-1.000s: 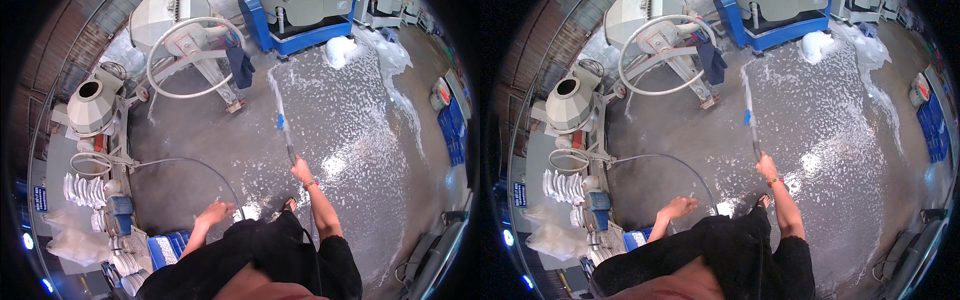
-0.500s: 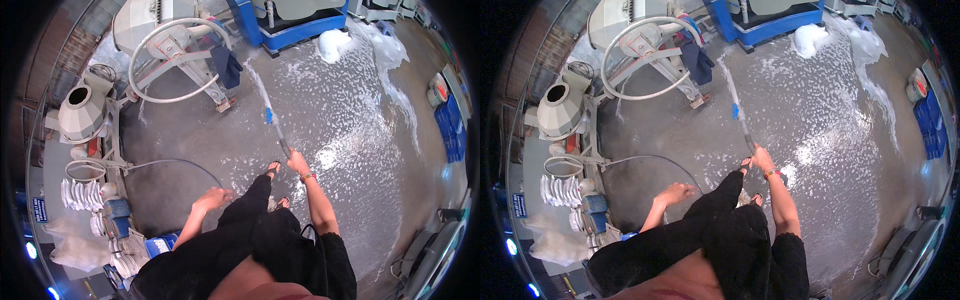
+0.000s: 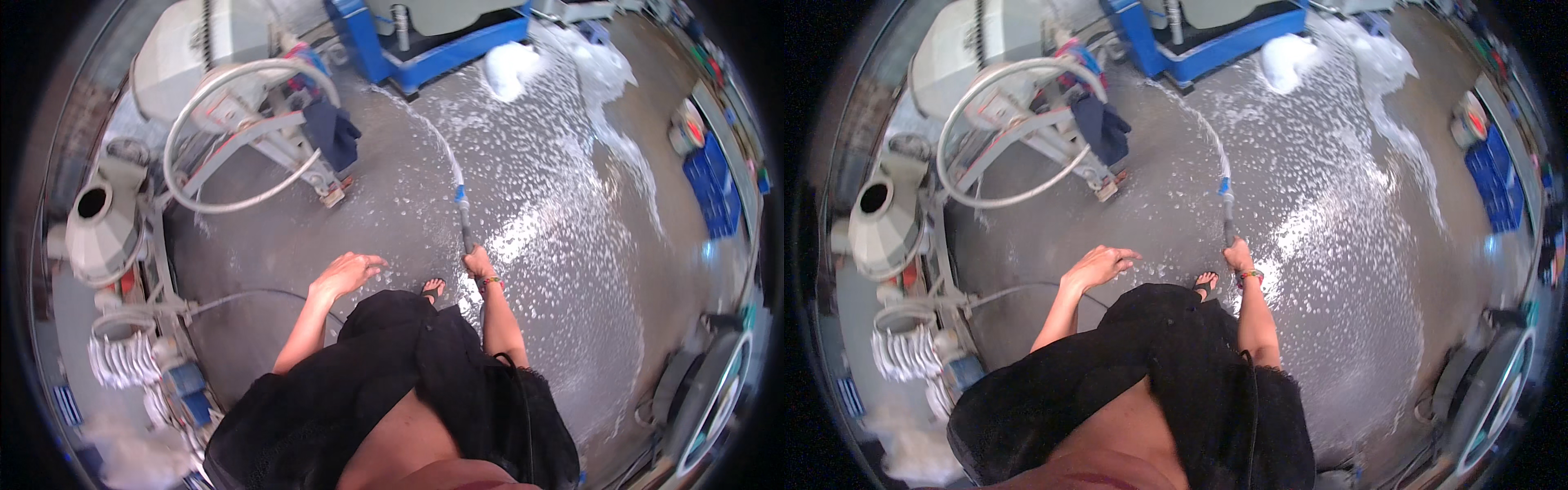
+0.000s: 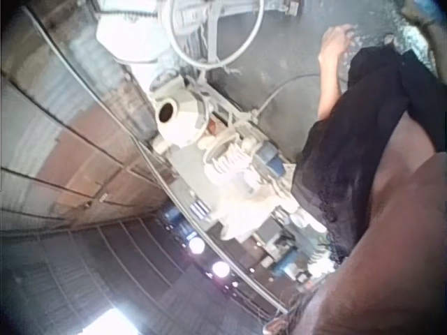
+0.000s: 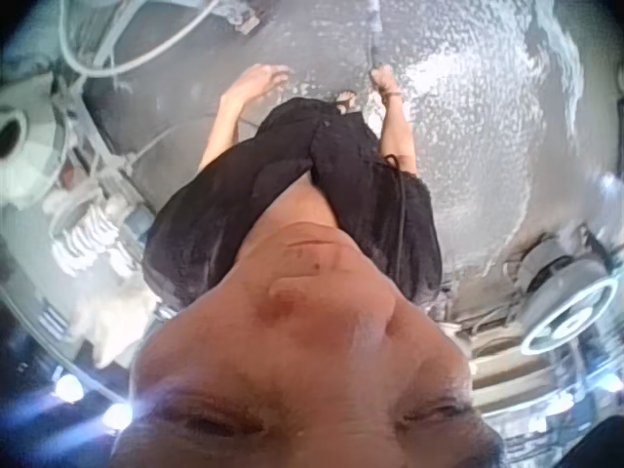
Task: The person uses a hose to spray water into a rotating drum filled with colorful plastic pellets. They move the hose around the drum and the surrounding floor to rinse the area.
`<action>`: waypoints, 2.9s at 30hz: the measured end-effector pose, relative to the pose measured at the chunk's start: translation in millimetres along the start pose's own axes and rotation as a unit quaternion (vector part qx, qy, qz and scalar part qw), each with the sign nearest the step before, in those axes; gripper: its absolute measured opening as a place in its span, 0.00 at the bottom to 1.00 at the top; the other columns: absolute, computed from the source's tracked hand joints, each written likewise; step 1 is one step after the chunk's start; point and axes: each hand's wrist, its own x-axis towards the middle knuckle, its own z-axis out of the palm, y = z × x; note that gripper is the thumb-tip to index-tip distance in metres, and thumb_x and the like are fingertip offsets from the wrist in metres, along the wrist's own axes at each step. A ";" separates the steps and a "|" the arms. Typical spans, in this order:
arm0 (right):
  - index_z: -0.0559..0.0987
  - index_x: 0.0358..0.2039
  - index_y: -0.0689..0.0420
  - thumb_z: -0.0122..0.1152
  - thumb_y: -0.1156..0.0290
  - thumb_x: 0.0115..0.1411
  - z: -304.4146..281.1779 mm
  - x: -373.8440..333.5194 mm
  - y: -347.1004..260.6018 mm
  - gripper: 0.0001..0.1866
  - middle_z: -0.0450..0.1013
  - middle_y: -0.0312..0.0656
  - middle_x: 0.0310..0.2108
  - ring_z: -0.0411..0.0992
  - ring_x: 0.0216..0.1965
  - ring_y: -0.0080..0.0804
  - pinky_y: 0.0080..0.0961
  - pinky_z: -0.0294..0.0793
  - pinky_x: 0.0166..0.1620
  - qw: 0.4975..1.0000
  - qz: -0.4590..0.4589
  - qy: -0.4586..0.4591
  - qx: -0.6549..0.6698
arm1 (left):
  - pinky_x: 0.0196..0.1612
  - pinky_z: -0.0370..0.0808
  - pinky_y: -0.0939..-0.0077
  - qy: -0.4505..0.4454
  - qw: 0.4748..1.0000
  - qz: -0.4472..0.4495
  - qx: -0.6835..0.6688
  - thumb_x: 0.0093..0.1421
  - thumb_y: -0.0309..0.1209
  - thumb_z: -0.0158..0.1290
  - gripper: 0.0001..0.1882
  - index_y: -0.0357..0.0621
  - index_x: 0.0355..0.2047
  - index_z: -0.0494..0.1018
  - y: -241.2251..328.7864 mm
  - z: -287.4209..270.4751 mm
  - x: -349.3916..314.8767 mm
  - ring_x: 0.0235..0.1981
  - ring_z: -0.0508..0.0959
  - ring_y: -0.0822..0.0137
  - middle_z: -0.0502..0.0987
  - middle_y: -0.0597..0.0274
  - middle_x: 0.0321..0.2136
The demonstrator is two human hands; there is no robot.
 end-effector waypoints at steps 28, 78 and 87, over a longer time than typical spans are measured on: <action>0.66 0.28 0.62 0.55 0.76 0.52 -61.6 -299.0 -51.3 0.07 0.60 0.30 0.13 0.57 0.12 0.18 0.20 0.55 0.13 0.592 0.037 0.493 0.636 | 0.54 0.63 0.65 -0.375 0.837 0.352 -0.185 0.52 0.26 0.54 0.32 0.37 0.55 0.52 186.9 242.7 59.4 0.50 0.68 0.57 0.66 0.44 0.49; 0.55 0.60 0.60 0.48 0.62 0.60 -140.0 -950.9 332.6 0.30 0.52 0.52 0.61 0.48 0.63 0.48 0.37 0.49 0.63 0.722 0.147 0.675 -0.029 | 0.15 0.62 0.78 -0.459 0.810 0.353 0.098 0.49 0.22 0.46 0.17 0.43 0.42 0.69 504.3 568.1 -363.7 0.12 0.65 0.77 0.66 0.68 0.13; 0.63 0.54 0.58 0.48 0.62 0.61 -211.8 -954.9 361.8 0.22 0.63 0.49 0.52 0.60 0.55 0.45 0.38 0.60 0.56 0.805 -0.015 0.592 -0.040 | 0.12 0.60 0.79 -0.406 0.865 0.295 0.005 0.49 0.21 0.49 0.17 0.44 0.41 0.71 502.9 573.8 -430.7 0.10 0.64 0.78 0.65 0.70 0.11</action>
